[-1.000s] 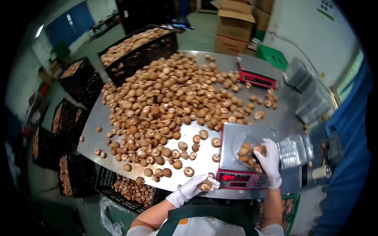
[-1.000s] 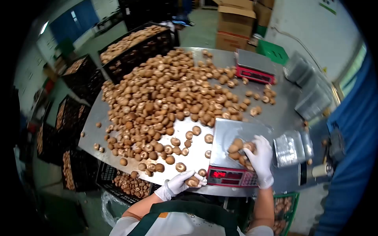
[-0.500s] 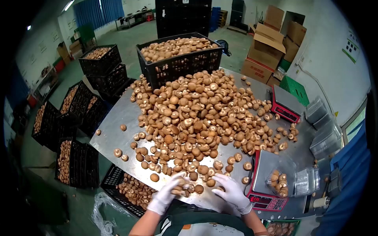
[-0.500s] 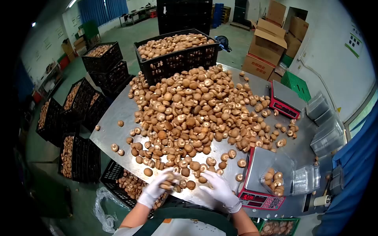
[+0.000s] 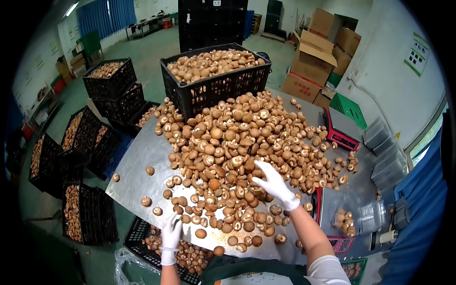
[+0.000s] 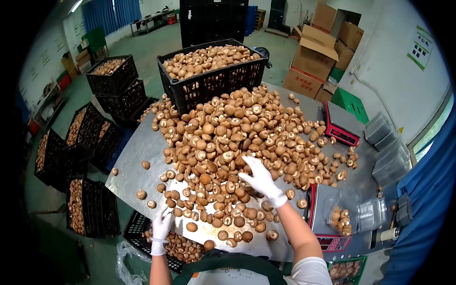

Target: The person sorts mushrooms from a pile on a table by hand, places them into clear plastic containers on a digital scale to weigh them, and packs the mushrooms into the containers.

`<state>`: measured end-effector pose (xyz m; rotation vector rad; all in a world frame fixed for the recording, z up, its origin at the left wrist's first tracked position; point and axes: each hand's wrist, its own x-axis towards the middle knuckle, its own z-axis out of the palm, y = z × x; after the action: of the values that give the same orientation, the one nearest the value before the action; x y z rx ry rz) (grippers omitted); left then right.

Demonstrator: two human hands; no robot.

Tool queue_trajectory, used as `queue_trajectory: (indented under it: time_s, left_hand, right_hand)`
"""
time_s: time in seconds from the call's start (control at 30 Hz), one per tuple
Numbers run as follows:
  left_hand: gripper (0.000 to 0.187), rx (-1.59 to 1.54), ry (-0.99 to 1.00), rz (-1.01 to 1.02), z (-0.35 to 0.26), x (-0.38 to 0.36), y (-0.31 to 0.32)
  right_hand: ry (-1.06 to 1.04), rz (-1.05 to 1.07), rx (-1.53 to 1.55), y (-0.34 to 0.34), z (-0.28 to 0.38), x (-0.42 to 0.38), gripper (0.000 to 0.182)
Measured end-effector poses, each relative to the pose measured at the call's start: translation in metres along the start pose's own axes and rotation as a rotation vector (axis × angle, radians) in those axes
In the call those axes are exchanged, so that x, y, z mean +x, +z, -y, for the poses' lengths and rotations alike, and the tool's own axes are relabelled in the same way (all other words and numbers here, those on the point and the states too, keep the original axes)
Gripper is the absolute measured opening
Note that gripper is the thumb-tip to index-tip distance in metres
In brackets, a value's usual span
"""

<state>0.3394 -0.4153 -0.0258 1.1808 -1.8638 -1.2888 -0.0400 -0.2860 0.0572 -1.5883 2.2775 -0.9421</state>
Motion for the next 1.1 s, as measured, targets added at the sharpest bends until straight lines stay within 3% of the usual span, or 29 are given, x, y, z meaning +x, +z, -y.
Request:
queue_trajectory:
  time_s: [0.07, 0.1, 0.17, 0.2, 0.3, 0.4, 0.53, 0.6, 0.8, 0.87, 0.93, 1.0, 1.07, 1.1]
  left_hand:
    - [0.042, 0.092, 0.273, -0.030, 0.004, 0.032, 0.029]
    - [0.044, 0.059, 0.182, 0.000, -0.015, 0.046, 0.038]
    - [0.050, 0.137, 0.327, -0.053, -0.029, 0.079, 0.061]
    - [0.053, 0.150, 0.381, -0.067, -0.038, 0.095, 0.071]
    - [0.055, 0.178, 0.426, -0.057, -0.058, 0.139, 0.097]
    - [0.058, 0.201, 0.433, -0.028, -0.067, 0.181, 0.118]
    - [0.057, 0.239, 0.502, -0.019, -0.082, 0.231, 0.145]
    - [0.059, 0.271, 0.500, 0.008, -0.093, 0.252, 0.160]
    - [0.057, 0.519, 0.537, 0.042, -0.094, 0.284, 0.188]
    - [0.050, 0.430, 0.590, 0.015, -0.087, 0.280, 0.193]
    - [0.045, 0.308, 0.540, 0.146, -0.075, 0.274, 0.192]
    - [0.044, -0.166, 0.296, 0.314, -0.098, 0.249, 0.172]
    - [0.043, -0.586, 0.073, 0.408, -0.096, 0.238, 0.161]
    - [0.042, -0.691, 0.053, 0.464, -0.094, 0.231, 0.155]
  right_hand:
    - [-0.022, -0.054, -0.081, 0.009, -0.002, 0.046, 0.067]
    - [-0.026, -0.074, -0.140, 0.015, -0.005, 0.066, 0.068]
    - [0.015, -0.108, -0.236, 0.026, -0.011, 0.101, 0.066]
    - [-0.036, -0.191, -0.305, 0.033, -0.019, 0.115, 0.054]
    - [0.007, -0.101, -0.405, 0.047, -0.036, 0.135, 0.042]
    - [-0.106, -0.072, -0.600, 0.059, -0.042, 0.122, 0.036]
    - [0.012, 0.156, -0.415, 0.050, -0.041, 0.084, 0.034]
    - [-0.089, 0.122, -0.361, 0.048, -0.037, 0.062, 0.035]
    - [-0.056, 0.140, -0.251, 0.035, -0.032, 0.031, 0.033]
    - [-0.044, 0.158, -0.262, 0.036, -0.039, 0.024, 0.034]
    - [-0.041, 0.074, -0.144, 0.034, -0.040, 0.017, 0.035]
    - [-0.038, 0.012, -0.031, 0.028, -0.039, 0.017, 0.036]
    - [0.303, 0.031, 0.369, 0.022, -0.036, 0.012, 0.034]
    - [0.331, 0.008, 0.642, 0.028, -0.041, 0.010, 0.032]
